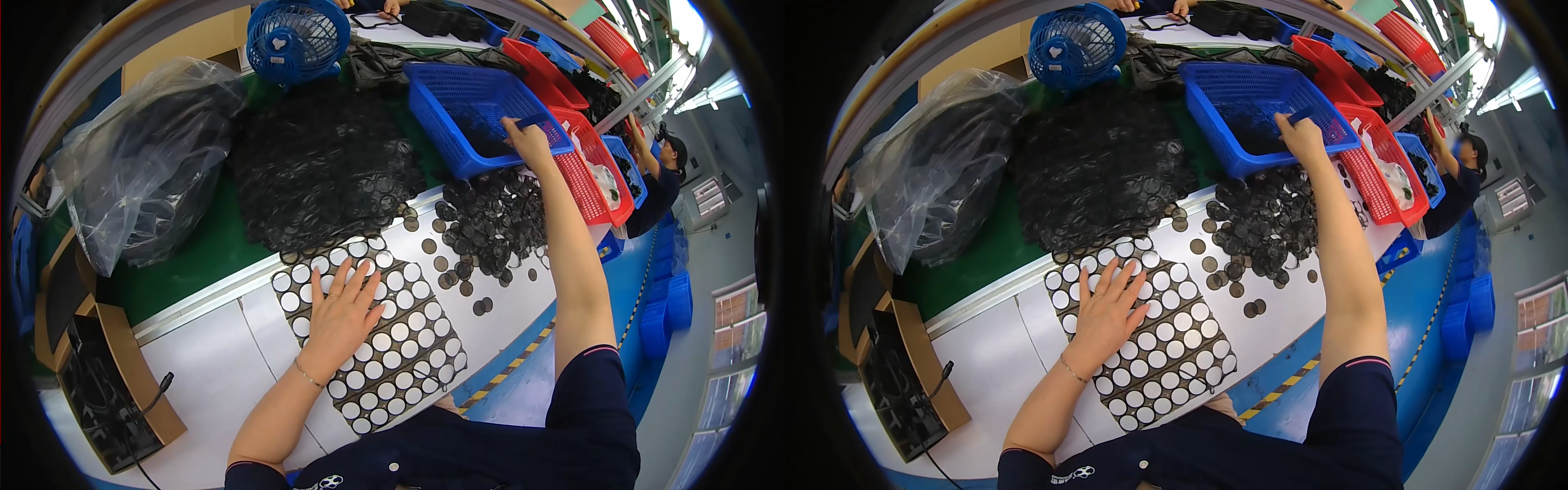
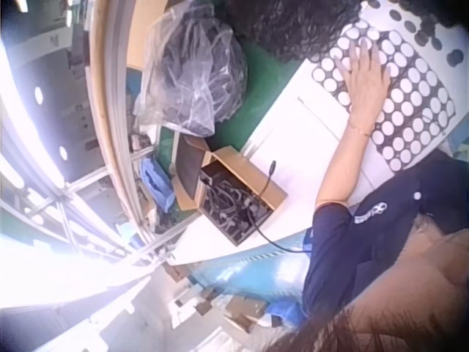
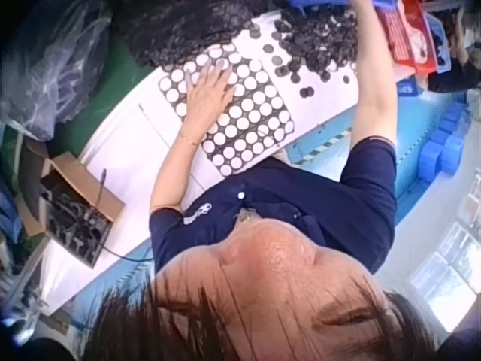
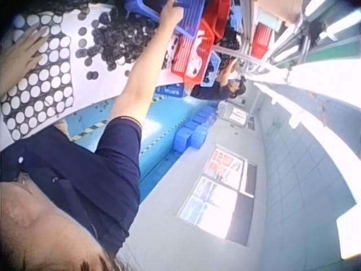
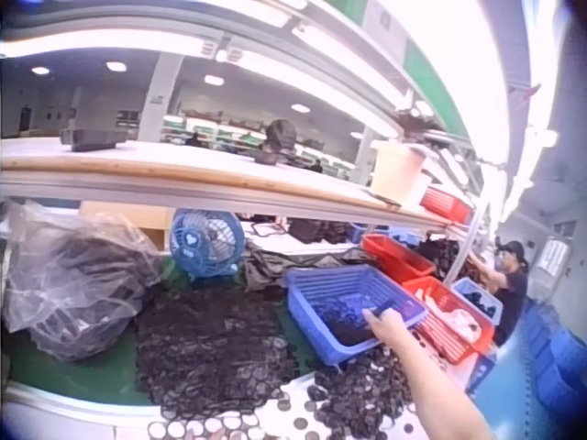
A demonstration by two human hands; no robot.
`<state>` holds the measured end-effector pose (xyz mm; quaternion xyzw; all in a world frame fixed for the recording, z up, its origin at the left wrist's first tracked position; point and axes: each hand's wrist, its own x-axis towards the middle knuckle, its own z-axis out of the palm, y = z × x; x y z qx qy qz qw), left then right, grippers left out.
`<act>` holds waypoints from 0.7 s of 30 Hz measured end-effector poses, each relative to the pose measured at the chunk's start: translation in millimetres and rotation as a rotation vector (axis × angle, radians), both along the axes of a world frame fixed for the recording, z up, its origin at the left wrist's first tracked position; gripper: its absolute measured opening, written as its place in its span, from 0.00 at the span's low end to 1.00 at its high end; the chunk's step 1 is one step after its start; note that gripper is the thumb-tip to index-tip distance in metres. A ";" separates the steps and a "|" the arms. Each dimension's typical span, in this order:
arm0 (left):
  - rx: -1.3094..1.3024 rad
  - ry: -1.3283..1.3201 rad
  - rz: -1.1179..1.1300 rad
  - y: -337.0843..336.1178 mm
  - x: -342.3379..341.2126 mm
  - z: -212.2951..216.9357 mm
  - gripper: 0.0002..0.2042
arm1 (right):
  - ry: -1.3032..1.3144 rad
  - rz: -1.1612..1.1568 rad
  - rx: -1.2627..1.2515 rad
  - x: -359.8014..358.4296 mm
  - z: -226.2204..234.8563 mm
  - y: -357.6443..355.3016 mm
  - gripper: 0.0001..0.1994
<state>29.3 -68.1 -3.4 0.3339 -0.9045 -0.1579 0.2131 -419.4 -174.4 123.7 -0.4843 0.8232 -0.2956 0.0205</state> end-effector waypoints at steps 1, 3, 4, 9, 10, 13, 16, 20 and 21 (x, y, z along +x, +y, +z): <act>0.000 0.003 -0.004 0.0 -0.2 0.1 0.24 | 0.052 0.077 0.065 -11.3 -6.0 1.7 0.21; -0.001 0.014 -0.009 -0.1 -2.6 0.1 0.24 | -0.075 0.085 -0.053 -25.4 -12.5 1.5 0.21; -0.002 0.017 -0.007 0.2 -4.1 -0.4 0.24 | -0.138 0.096 -0.111 -28.3 -14.5 -0.8 0.21; -0.032 0.035 0.019 0.4 0.7 -1.3 0.23 | -0.225 0.122 0.003 -4.4 -7.5 0.7 0.25; -0.033 0.034 0.015 0.5 0.0 -0.6 0.23 | -0.065 0.101 0.094 -15.0 -11.3 3.8 0.26; -0.031 0.035 0.010 0.6 -1.6 -0.9 0.23 | 0.094 0.000 0.063 -31.9 -23.0 0.4 0.26; -0.013 0.020 0.013 0.4 0.4 -1.8 0.24 | 0.119 -0.063 0.070 -24.3 -27.6 3.7 0.32; 0.018 -0.006 0.009 0.2 0.6 -2.6 0.25 | -0.020 -0.071 -0.080 -2.6 -32.7 10.9 0.28; 0.018 -0.006 0.004 0.2 0.2 -2.3 0.25 | -0.025 -0.050 -0.131 3.1 -35.5 12.8 0.26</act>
